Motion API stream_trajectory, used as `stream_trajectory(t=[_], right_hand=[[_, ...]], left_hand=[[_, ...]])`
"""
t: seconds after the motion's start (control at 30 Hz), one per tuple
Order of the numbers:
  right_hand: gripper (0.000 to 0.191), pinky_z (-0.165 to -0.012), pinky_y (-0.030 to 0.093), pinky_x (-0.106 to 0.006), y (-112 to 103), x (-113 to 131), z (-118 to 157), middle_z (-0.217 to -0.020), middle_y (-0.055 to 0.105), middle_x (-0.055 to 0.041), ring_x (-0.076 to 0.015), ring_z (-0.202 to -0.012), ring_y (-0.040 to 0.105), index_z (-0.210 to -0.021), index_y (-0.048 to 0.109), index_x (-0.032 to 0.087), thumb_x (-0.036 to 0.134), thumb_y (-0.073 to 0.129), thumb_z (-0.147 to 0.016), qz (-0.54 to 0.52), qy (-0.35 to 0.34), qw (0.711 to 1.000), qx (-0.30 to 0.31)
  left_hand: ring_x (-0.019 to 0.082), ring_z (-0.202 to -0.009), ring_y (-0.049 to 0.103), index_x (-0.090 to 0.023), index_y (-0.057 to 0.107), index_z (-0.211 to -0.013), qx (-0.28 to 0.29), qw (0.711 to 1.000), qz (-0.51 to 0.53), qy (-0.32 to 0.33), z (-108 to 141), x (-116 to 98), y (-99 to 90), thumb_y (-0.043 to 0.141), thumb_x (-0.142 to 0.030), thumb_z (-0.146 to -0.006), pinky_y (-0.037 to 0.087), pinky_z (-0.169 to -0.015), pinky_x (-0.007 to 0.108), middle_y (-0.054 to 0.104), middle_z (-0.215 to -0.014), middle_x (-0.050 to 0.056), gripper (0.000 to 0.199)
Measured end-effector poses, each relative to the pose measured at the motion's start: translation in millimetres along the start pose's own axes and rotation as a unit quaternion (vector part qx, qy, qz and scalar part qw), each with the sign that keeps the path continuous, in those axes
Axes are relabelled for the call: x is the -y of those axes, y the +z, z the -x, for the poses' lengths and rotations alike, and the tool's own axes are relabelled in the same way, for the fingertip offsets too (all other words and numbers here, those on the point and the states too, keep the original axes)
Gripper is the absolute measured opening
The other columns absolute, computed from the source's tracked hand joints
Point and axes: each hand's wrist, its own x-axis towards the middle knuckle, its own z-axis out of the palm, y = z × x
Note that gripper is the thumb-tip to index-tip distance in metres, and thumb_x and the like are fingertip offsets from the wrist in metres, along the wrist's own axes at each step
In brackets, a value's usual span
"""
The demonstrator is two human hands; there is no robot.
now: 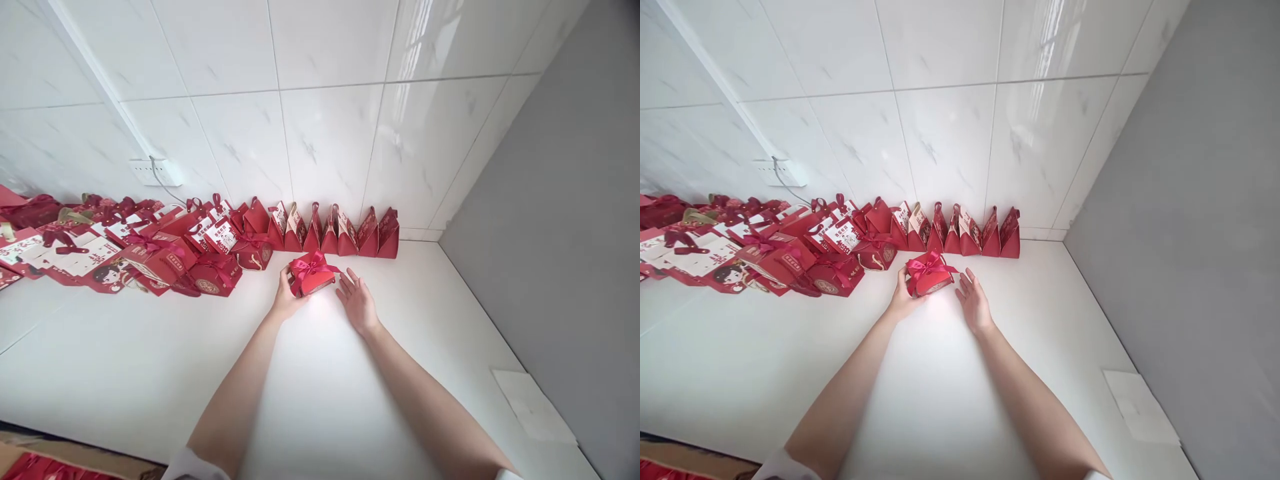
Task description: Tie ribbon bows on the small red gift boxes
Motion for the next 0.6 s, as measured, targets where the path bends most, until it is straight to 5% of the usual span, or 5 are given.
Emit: stream_trajectory(t=[0.2,0.37,0.5,0.6], right_hand=[[0.041,-0.089,0.051,-0.033,9.0,-11.3,-21.1,-0.114,0.065,-0.0017,-0.0180,-0.109,0.061,-0.112,0.061,0.030,0.062,0.055,-0.087,-0.051,0.003,0.997,-0.054],[0.032,-0.061,0.048,-0.028,1.2,-2.2,-12.9,-0.078,0.062,0.0011,-0.0143,-0.066,0.056,-0.100,0.064,0.024,0.040,0.077,-0.076,-0.037,0.051,0.998,0.008],[0.016,-0.061,0.048,-0.029,-5.4,-1.9,-15.5,-0.065,0.054,0.0033,-0.0140,-0.058,0.051,-0.081,0.059,0.024,0.034,0.071,-0.080,-0.016,0.042,0.999,0.024],[0.012,-0.076,0.052,-0.034,-6.3,-3.3,-18.0,-0.087,0.065,-0.0006,-0.0187,-0.081,0.061,-0.089,0.059,0.027,0.032,0.067,-0.081,0.012,0.012,0.999,0.027]], left_hand=[[0.029,-0.121,0.058,-0.026,0.027,-0.138,-0.003,1.000,0.002,-0.021,12.1,-1.0,-7.5,0.078,-0.018,-0.065,0.056,-0.090,0.042,0.049,-0.136,0.016,0.090],[0.027,-0.112,0.061,-0.026,0.028,-0.142,0.001,0.999,0.003,-0.052,19.8,-6.1,-7.7,0.076,-0.018,-0.068,0.057,-0.083,0.038,0.053,-0.130,0.014,0.089],[0.028,-0.115,0.059,-0.026,0.027,-0.140,0.007,0.996,0.041,-0.073,19.2,-5.7,-11.7,0.078,-0.022,-0.069,0.055,-0.087,0.042,0.048,-0.135,0.015,0.088],[0.029,-0.121,0.056,-0.030,0.024,-0.140,0.020,0.992,0.091,-0.081,16.1,-5.9,-18.2,0.081,-0.027,-0.068,0.050,-0.098,0.047,0.041,-0.144,0.014,0.092]])
